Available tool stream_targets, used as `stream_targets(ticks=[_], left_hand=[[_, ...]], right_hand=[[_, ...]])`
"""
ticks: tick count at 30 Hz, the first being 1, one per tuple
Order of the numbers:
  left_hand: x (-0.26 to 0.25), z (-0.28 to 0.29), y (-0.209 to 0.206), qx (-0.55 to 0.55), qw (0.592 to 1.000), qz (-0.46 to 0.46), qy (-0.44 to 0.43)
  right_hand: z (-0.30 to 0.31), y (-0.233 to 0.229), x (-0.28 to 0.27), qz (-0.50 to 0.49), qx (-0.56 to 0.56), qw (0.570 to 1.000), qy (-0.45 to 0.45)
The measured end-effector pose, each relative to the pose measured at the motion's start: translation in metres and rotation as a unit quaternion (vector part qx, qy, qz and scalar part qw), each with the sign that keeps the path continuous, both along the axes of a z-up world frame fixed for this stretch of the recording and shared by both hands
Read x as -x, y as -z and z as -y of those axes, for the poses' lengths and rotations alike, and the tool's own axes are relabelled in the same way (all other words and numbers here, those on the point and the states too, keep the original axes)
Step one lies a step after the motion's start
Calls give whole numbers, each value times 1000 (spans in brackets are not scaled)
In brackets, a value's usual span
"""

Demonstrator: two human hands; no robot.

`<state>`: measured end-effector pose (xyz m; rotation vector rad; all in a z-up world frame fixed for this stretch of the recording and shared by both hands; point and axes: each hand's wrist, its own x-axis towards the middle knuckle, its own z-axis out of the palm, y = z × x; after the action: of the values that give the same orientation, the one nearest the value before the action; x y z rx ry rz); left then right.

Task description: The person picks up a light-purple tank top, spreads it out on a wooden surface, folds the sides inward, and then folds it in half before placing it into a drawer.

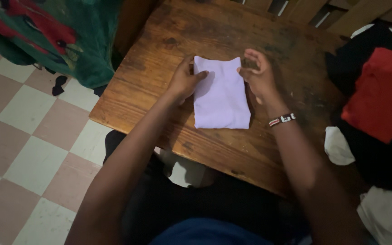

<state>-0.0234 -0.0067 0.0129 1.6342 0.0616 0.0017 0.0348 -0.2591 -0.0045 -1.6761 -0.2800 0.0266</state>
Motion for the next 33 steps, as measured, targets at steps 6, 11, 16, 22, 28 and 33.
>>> stream_targets(ticks=[6,11,16,22,28,33], left_hand=[[27,6,13,99,986,131,-4],[103,-3,4,-198,966,135,-97],[158,8,-18,-174,980,78,-62],[169,10,-18,-261,964,36,-27],[179,-3,-14,-230,973,-14,-11],[190,-1,-29,-359,932,0,42]], right_hand=[[9,-11,53,-21,-10,999,30],[26,-25,109,-21,22,998,49],[33,-29,140,-136,121,981,73],[25,-30,158,-160,210,962,71],[32,-35,175,-187,191,960,83],[38,-42,189,-194,323,926,13]])
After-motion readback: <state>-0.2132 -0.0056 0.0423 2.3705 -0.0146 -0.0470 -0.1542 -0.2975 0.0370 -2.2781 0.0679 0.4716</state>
